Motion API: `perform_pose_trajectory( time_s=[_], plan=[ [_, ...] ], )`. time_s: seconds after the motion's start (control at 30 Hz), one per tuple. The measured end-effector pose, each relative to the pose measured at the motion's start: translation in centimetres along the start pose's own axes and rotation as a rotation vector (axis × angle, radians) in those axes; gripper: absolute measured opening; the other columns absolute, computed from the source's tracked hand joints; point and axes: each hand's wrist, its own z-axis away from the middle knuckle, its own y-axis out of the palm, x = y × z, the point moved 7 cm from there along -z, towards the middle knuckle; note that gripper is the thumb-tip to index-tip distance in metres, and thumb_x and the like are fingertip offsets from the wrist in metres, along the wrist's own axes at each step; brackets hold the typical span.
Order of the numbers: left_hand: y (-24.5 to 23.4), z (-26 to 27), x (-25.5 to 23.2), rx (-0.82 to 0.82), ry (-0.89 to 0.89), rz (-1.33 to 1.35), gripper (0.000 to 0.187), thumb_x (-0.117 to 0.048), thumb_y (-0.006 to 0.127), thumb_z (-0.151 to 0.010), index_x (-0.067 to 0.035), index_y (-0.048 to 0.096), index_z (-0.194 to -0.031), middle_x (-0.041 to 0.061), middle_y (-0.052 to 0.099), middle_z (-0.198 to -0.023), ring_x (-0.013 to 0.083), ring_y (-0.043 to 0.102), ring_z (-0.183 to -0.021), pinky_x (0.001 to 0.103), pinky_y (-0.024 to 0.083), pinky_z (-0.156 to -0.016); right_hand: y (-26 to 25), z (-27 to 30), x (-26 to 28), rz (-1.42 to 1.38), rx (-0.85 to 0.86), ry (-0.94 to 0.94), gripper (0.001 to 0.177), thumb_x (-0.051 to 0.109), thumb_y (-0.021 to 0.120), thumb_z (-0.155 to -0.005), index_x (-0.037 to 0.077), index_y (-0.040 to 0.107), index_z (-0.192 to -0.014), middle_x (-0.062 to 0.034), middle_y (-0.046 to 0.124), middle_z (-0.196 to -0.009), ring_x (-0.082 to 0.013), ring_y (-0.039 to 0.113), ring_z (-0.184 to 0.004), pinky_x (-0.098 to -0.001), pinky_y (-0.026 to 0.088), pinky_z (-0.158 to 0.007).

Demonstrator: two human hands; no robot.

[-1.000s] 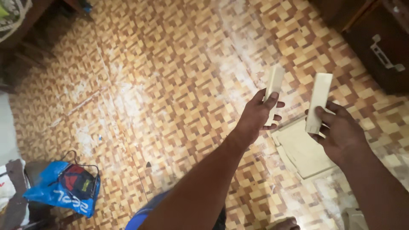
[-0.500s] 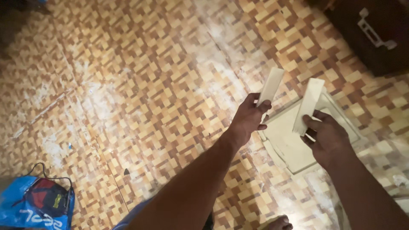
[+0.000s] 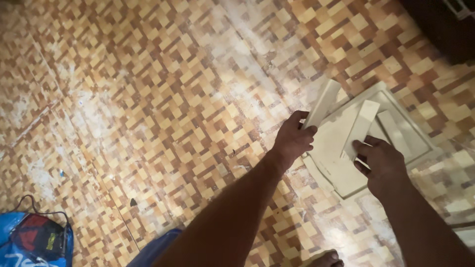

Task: The person removes the lid and pulls out each drawer from a plastic storage unit, placing them on the floor. They then detach the vertical support pieces from the unit's frame and set them aside, leaving the frame empty.

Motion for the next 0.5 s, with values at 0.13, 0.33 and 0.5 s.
perform_pose_trajectory(
  time_s=[0.13, 0.33, 0.5],
  plan=[
    [-0.5, -0.8, 2.2, -0.066, -0.017, -0.095, 0.039, -0.014, 0.069, -0.089, -0.005, 0.061, -0.126, 0.008, 0.064, -0.092, 0.0171, 0.064, -0.078, 0.035, 0.058, -0.063, 1.0, -1.3, -0.6, 0.029, 0.022, -0.005, 0.038, 0.012, 0.071, -0.092, 0.010, 0.063, -0.129, 0.0003, 0.068, -0.109, -0.0124, 0.062, -0.097, -0.0326, 0.051, -0.085],
    [-1.1, -2.8, 4.9, -0.090, -0.002, -0.082, 0.040, -0.009, 0.071, -0.085, -0.002, 0.061, -0.124, 0.008, 0.068, -0.095, 0.0171, 0.069, -0.082, 0.034, 0.063, -0.067, 1.7, -3.4, -1.5, 0.076, 0.007, -0.010, 0.037, 0.012, 0.071, -0.092, 0.010, 0.065, -0.129, -0.0002, 0.069, -0.109, -0.0122, 0.064, -0.097, -0.0329, 0.052, -0.085],
    [-1.4, -4.6, 6.6, -0.109, 0.016, -0.146, 0.042, -0.007, 0.072, -0.081, 0.000, 0.063, -0.121, 0.012, 0.068, -0.096, 0.0177, 0.068, -0.079, 0.034, 0.063, -0.066, 2.3, -5.6, -2.1, 0.075, 0.004, -0.031, 0.038, 0.012, 0.072, -0.092, 0.010, 0.065, -0.129, -0.0007, 0.069, -0.110, -0.0126, 0.064, -0.097, -0.0321, 0.051, -0.083]
  ],
)
